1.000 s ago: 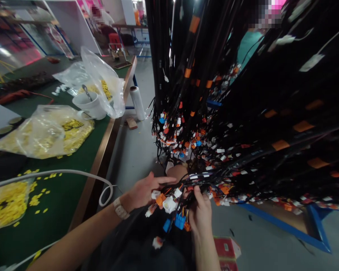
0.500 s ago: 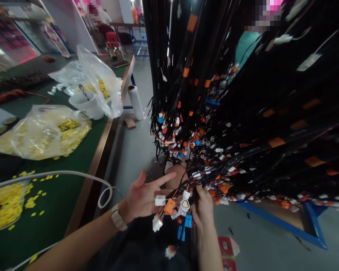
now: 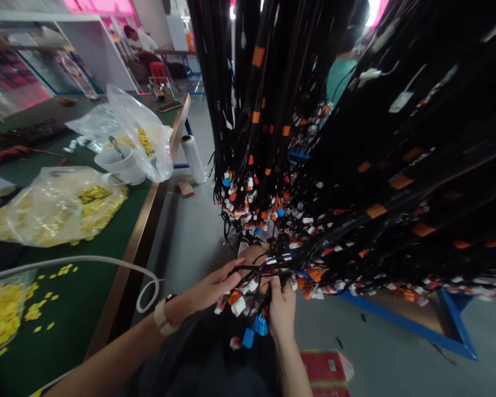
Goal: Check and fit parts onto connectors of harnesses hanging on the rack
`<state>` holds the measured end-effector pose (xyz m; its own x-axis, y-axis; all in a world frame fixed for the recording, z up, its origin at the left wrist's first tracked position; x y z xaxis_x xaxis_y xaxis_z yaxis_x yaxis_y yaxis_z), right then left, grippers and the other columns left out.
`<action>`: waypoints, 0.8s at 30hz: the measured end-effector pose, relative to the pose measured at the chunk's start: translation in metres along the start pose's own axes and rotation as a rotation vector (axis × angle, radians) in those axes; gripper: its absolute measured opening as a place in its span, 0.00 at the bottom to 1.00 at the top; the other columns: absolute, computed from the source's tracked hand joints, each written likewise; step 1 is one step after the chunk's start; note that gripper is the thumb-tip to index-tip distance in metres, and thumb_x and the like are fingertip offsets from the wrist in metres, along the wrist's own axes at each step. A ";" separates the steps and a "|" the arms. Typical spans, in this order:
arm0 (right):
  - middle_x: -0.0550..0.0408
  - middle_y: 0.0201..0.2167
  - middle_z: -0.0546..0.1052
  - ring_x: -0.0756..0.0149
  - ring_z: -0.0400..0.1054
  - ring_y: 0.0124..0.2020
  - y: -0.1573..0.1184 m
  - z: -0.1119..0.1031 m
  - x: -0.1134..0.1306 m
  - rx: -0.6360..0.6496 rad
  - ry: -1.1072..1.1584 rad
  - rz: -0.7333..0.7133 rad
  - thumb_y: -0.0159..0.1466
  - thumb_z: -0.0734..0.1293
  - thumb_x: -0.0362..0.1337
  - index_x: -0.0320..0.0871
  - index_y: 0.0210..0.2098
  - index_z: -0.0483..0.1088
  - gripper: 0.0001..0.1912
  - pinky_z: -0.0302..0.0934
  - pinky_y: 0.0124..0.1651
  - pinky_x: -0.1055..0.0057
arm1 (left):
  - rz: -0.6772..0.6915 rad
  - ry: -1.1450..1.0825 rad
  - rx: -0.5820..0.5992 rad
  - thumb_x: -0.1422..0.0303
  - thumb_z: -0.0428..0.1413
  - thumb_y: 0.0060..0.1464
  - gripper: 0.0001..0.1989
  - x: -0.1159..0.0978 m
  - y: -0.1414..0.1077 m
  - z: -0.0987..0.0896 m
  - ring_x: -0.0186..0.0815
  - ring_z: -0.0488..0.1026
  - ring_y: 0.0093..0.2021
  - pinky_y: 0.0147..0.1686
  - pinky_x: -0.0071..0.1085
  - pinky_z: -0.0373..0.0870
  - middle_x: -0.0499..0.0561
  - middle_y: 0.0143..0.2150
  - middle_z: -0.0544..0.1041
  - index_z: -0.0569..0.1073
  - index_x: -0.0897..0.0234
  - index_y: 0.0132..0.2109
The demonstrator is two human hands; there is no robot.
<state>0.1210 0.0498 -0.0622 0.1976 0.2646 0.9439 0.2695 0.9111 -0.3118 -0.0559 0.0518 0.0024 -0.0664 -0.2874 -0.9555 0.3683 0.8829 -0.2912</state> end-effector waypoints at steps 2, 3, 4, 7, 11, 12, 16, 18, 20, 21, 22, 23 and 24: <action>0.56 0.20 0.73 0.63 0.65 0.24 -0.006 0.001 0.006 0.011 -0.117 -0.050 0.57 0.65 0.52 0.44 0.25 0.68 0.18 0.61 0.31 0.67 | 0.065 0.311 -0.144 0.58 0.48 0.58 0.28 -0.004 0.001 -0.004 0.42 0.51 0.65 0.64 0.44 0.46 0.57 0.65 0.57 0.57 0.63 0.62; 0.55 0.20 0.73 0.62 0.66 0.24 -0.009 0.003 0.010 0.014 -0.175 -0.080 0.58 0.63 0.53 0.43 0.24 0.68 0.19 0.61 0.32 0.66 | 0.095 0.425 -0.192 0.58 0.48 0.58 0.28 -0.007 0.001 -0.004 0.43 0.49 0.66 0.64 0.44 0.46 0.58 0.65 0.56 0.55 0.64 0.63; 0.54 0.20 0.73 0.62 0.66 0.25 -0.012 0.005 0.014 0.016 -0.229 -0.111 0.58 0.62 0.53 0.43 0.23 0.68 0.20 0.61 0.33 0.66 | 0.121 0.511 -0.230 0.58 0.47 0.58 0.29 -0.010 0.001 -0.003 0.43 0.48 0.66 0.64 0.45 0.46 0.59 0.66 0.54 0.54 0.65 0.64; 0.50 0.27 0.76 0.59 0.68 0.31 -0.020 0.013 0.021 0.009 -0.303 -0.211 0.60 0.60 0.52 0.42 0.28 0.71 0.20 0.62 0.37 0.65 | 0.212 0.666 -0.278 0.58 0.46 0.59 0.30 -0.025 0.007 0.008 0.44 0.47 0.66 0.63 0.45 0.49 0.60 0.66 0.53 0.52 0.66 0.64; 0.47 0.32 0.77 0.59 0.70 0.34 -0.026 0.030 0.006 0.075 -0.207 -0.261 0.61 0.59 0.47 0.40 0.35 0.71 0.17 0.64 0.36 0.66 | 0.424 0.745 -0.267 0.59 0.51 0.55 0.33 -0.071 0.027 0.045 0.45 0.52 0.64 0.62 0.45 0.52 0.60 0.64 0.57 0.52 0.65 0.64; 0.47 0.30 0.77 0.59 0.70 0.31 -0.026 0.035 0.002 0.106 -0.190 -0.257 0.61 0.59 0.45 0.40 0.33 0.71 0.16 0.64 0.32 0.67 | 0.479 0.752 -0.268 0.59 0.53 0.54 0.34 -0.085 0.034 0.056 0.45 0.52 0.64 0.62 0.46 0.52 0.60 0.64 0.57 0.51 0.64 0.64; 0.45 0.34 0.78 0.56 0.71 0.37 -0.029 0.033 0.006 0.129 -0.244 -0.339 0.60 0.61 0.41 0.40 0.37 0.73 0.13 0.65 0.39 0.64 | 0.577 0.688 -0.166 0.63 0.53 0.54 0.36 -0.124 0.069 0.099 0.44 0.63 0.58 0.55 0.40 0.62 0.60 0.60 0.64 0.47 0.64 0.65; 0.46 0.34 0.78 0.55 0.71 0.38 -0.031 0.021 0.018 0.154 -0.283 -0.370 0.59 0.63 0.42 0.41 0.42 0.72 0.15 0.66 0.39 0.64 | 0.530 0.645 -0.097 0.65 0.50 0.56 0.29 -0.128 0.085 0.111 0.40 0.73 0.44 0.43 0.35 0.69 0.56 0.48 0.74 0.53 0.63 0.63; 0.48 0.31 0.78 0.56 0.72 0.33 -0.030 0.007 0.027 0.304 -0.331 -0.327 0.58 0.64 0.43 0.41 0.42 0.73 0.16 0.67 0.34 0.66 | 0.480 0.639 -0.076 0.66 0.46 0.57 0.19 -0.127 0.096 0.114 0.35 0.72 0.30 0.32 0.30 0.67 0.50 0.33 0.76 0.63 0.61 0.55; 0.49 0.30 0.78 0.57 0.73 0.31 -0.029 -0.002 0.031 0.402 -0.363 -0.284 0.59 0.64 0.44 0.42 0.40 0.74 0.15 0.67 0.32 0.67 | 0.468 0.640 -0.084 0.67 0.45 0.57 0.15 -0.125 0.098 0.112 0.33 0.69 0.26 0.28 0.28 0.65 0.47 0.29 0.74 0.67 0.61 0.50; 0.49 0.29 0.78 0.58 0.73 0.30 -0.024 -0.017 0.037 0.411 -0.400 -0.266 0.59 0.63 0.45 0.42 0.36 0.75 0.14 0.67 0.32 0.67 | 0.459 0.634 -0.100 0.66 0.46 0.57 0.12 -0.123 0.099 0.109 0.32 0.67 0.25 0.27 0.27 0.63 0.46 0.26 0.72 0.69 0.62 0.46; 0.49 0.29 0.78 0.58 0.73 0.31 -0.017 -0.036 0.047 0.338 -0.415 -0.286 0.59 0.64 0.46 0.42 0.33 0.75 0.14 0.67 0.35 0.66 | 0.451 0.619 -0.115 0.65 0.46 0.57 0.10 -0.122 0.099 0.106 0.31 0.66 0.24 0.26 0.26 0.61 0.46 0.25 0.70 0.69 0.62 0.43; 0.48 0.30 0.78 0.57 0.73 0.33 -0.008 -0.060 0.062 0.176 -0.402 -0.339 0.58 0.65 0.47 0.42 0.33 0.75 0.15 0.66 0.37 0.65 | 0.444 0.600 -0.123 0.64 0.47 0.57 0.10 -0.122 0.098 0.102 0.30 0.65 0.24 0.25 0.25 0.60 0.45 0.25 0.70 0.69 0.62 0.40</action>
<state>0.1872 0.0397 -0.0072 -0.2577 0.0159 0.9661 0.0868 0.9962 0.0068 0.0826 0.1358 0.0948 -0.4422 0.3251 -0.8359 0.3740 0.9139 0.1576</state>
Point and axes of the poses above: each hand's wrist, its own y-axis towards the middle knuckle, its own z-axis out of the palm, x = y × z, the point moved 6 cm from there along y, towards the middle knuckle
